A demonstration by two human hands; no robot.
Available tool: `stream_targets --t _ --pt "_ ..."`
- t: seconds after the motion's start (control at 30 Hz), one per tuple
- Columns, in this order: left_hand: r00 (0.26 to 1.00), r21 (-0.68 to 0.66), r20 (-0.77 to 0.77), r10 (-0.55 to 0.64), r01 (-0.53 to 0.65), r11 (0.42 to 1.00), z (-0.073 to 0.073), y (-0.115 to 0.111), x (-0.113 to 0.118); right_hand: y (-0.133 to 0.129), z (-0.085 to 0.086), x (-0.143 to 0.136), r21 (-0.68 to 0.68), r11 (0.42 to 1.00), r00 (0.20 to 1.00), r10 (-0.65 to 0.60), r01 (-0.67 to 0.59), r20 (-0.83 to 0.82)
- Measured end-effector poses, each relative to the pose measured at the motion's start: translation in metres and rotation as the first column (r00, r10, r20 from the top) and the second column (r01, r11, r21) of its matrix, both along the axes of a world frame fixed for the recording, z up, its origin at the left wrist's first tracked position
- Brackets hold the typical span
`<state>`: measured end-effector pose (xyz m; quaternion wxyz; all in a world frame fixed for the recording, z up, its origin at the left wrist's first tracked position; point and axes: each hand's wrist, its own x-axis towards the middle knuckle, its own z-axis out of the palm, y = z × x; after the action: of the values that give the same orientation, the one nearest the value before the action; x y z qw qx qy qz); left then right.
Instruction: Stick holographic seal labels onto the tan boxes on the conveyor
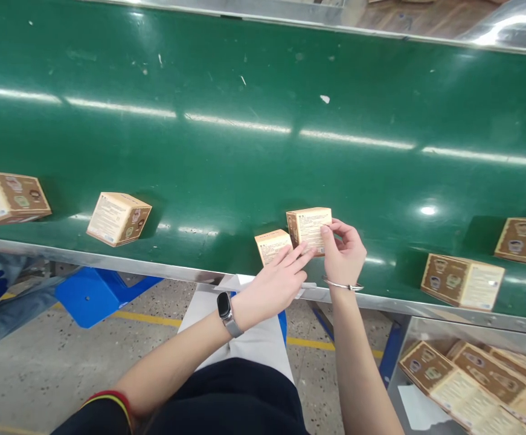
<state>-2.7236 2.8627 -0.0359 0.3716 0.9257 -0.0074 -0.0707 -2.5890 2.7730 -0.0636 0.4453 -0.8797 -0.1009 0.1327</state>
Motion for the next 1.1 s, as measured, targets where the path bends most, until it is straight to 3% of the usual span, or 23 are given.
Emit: stream_targets --t 0.2,0.27,0.33,0.43,0.5,0.57,0.63,0.67,0.77,0.87,0.93,1.1 --pt "1.000 -0.041 -0.014 -0.025 0.024 0.999 -0.001 0.004 0.005 0.008 0.002 0.002 -0.063 0.997 0.974 -0.018 0.033 0.228" --pt "0.999 -0.081 0.004 -0.047 0.047 0.996 0.000 0.007 0.004 0.015 0.016 0.010 -0.106 0.994 0.947 0.047 -0.014 0.318" --pt "0.997 -0.163 0.041 -0.064 0.070 0.984 0.003 0.009 -0.002 0.023 0.041 0.017 -0.165 0.976 0.910 0.193 -0.140 0.366" --pt "0.998 -0.348 -0.017 -0.066 0.056 0.936 0.013 0.011 -0.021 0.032 0.086 0.018 -0.245 0.882 0.847 0.460 -0.402 0.267" --pt "0.988 -0.443 -0.146 -0.057 -0.013 0.897 0.020 0.011 -0.037 0.032 0.109 0.010 -0.281 0.766 0.767 0.628 -0.579 0.129" --pt "0.962 -0.500 -0.271 -0.018 -0.124 0.857 0.026 0.014 -0.051 0.025 0.119 -0.004 -0.245 0.622 0.650 0.758 -0.743 -0.046" --pt "0.930 -0.558 -0.367 0.038 -0.252 0.791 0.031 0.021 -0.060 0.016 0.118 -0.022 -0.145 0.510 0.531 0.815 -0.848 -0.233" --pt "0.910 -0.585 -0.410 0.058 -0.311 0.749 0.033 0.026 -0.062 0.010 0.114 -0.030 -0.104 0.486 0.493 0.813 -0.868 -0.311" --pt "0.851 -0.603 -0.519 0.081 -0.432 0.670 0.037 0.048 -0.065 -0.002 0.104 -0.050 -0.057 0.526 0.496 0.751 -0.848 -0.436" --pt "0.822 -0.582 -0.567 0.051 -0.444 0.681 0.040 0.067 -0.065 -0.007 0.100 -0.059 -0.069 0.592 0.564 0.715 -0.803 -0.413" --pt "0.823 -0.573 -0.567 0.035 -0.424 0.701 0.042 0.076 -0.065 -0.007 0.100 -0.061 -0.090 0.590 0.578 0.730 -0.802 -0.365" --pt "0.830 -0.464 -0.557 0.031 -0.341 0.818 0.045 0.083 -0.068 0.000 0.097 -0.070 -0.213 0.448 0.477 0.871 -0.869 -0.116"
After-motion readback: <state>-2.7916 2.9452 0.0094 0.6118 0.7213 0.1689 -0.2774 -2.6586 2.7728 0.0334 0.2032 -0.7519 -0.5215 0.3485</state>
